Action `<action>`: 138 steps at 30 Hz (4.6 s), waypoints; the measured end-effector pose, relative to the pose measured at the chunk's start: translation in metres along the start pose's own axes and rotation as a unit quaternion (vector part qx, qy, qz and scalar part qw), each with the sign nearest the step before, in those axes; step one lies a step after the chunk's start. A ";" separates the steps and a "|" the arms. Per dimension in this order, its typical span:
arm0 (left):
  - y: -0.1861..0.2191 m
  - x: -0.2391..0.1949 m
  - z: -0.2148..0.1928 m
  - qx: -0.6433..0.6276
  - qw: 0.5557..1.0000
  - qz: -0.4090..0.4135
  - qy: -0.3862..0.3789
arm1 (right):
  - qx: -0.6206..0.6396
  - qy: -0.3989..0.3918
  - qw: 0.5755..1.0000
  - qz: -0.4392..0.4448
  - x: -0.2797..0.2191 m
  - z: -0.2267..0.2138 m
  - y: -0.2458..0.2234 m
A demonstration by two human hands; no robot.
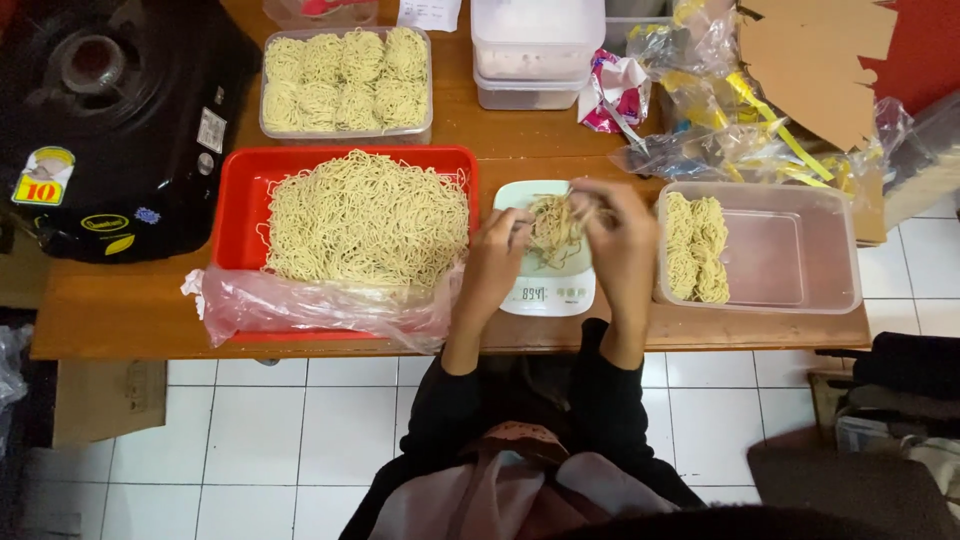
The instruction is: The person portions loose noodles from a red tray onto a digital scale, shapes them into compact bundles, and places the bundles into a clear plastic container. The process is repeated multiple times.
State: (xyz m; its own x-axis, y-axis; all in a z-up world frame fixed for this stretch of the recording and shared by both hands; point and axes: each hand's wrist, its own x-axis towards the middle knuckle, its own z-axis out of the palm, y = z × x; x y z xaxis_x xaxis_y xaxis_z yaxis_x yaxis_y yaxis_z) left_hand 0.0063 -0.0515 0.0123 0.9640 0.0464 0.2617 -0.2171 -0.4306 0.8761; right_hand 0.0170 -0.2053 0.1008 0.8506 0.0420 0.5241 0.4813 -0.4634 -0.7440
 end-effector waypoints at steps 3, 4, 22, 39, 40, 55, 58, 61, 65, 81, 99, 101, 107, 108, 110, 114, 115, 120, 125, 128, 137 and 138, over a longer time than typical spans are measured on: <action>-0.006 0.001 -0.001 0.019 0.999 -0.011 0.028 | -0.025 -0.120 0.992 0.023 0.000 0.010 0.006; -0.007 0.001 -0.001 0.019 0.999 -0.011 0.026 | -0.026 -0.119 0.992 0.024 -0.001 0.010 0.004; 0.026 0.005 -0.013 0.024 0.999 -0.046 0.016 | -0.038 -0.053 0.994 0.088 -0.010 -0.016 0.011; 0.061 -0.025 -0.098 0.071 0.948 -0.002 0.309 | 0.046 -0.160 0.985 -0.032 -0.017 0.100 -0.023; 0.055 -0.027 -0.103 0.075 0.946 -0.005 0.317 | 0.051 -0.167 0.984 -0.036 -0.020 0.113 -0.019; 0.001 -0.038 -0.116 -0.006 0.979 -0.070 0.191 | 0.026 -0.207 0.978 -0.016 -0.032 0.143 -0.021; 0.002 -0.036 -0.114 0.000 0.984 -0.051 0.168 | 0.010 -0.212 0.977 0.005 -0.028 0.126 -0.029; -0.006 -0.033 -0.108 0.013 0.990 -0.057 0.128 | -0.019 -0.216 0.976 0.034 -0.025 0.116 -0.030; -0.008 -0.032 -0.105 0.017 0.991 -0.079 0.106 | 0.025 -0.245 0.961 0.123 -0.024 0.110 -0.033; -0.025 -0.022 -0.086 0.009 0.971 -0.079 0.225 | 0.297 -0.208 0.914 0.181 -0.017 0.069 -0.043; 0.074 -0.043 -0.130 -0.119 0.935 0.164 0.291 | 0.108 -0.227 0.966 -0.067 -0.012 0.112 -0.067; 0.067 -0.040 -0.132 -0.101 0.946 0.155 0.267 | 0.116 -0.192 0.972 -0.076 -0.011 0.109 -0.056; 0.055 -0.029 -0.121 -0.041 0.994 0.033 0.098 | 0.142 -0.104 0.981 -0.083 -0.002 0.072 -0.073; 0.052 -0.027 -0.115 -0.033 0.998 -0.001 0.061 | 0.160 -0.094 0.979 -0.081 -0.002 0.067 -0.074; 0.033 -0.022 -0.106 -0.016 0.997 0.026 0.075 | 0.175 -0.082 0.978 -0.074 -0.001 0.055 -0.077; 0.037 -0.016 -0.093 -0.054 0.996 0.056 0.049 | 0.214 -0.034 0.974 -0.061 0.003 0.037 -0.066; 0.034 -0.017 -0.088 -0.055 0.996 0.055 0.047 | 0.213 -0.033 0.975 -0.059 0.006 0.034 -0.068; 0.013 -0.015 -0.065 -0.112 0.987 0.111 -0.020 | 0.248 0.021 0.967 -0.061 0.016 0.023 -0.072; 0.016 -0.025 -0.084 -0.171 0.985 -0.001 0.014 | 0.233 0.063 0.970 -0.020 0.018 0.019 -0.062; 0.006 -0.023 -0.091 -0.147 0.985 -0.052 0.079 | 0.266 0.077 0.961 0.021 0.019 0.022 -0.058; -0.008 -0.027 -0.128 0.046 0.951 -0.119 0.282 | 0.274 0.054 0.959 0.058 0.023 0.032 -0.058; -0.009 -0.025 -0.130 0.121 0.938 -0.096 0.310 | 0.263 0.060 0.962 0.052 0.023 0.030 -0.056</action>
State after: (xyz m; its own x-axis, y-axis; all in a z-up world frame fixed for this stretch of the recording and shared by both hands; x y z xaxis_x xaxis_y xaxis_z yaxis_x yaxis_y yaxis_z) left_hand -0.0355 0.0684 0.0501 0.6907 0.6277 0.3591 0.0649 -0.5484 0.8337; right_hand 0.0161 -0.1520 0.1423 0.8842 -0.0977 0.4568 0.4630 0.0532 -0.8848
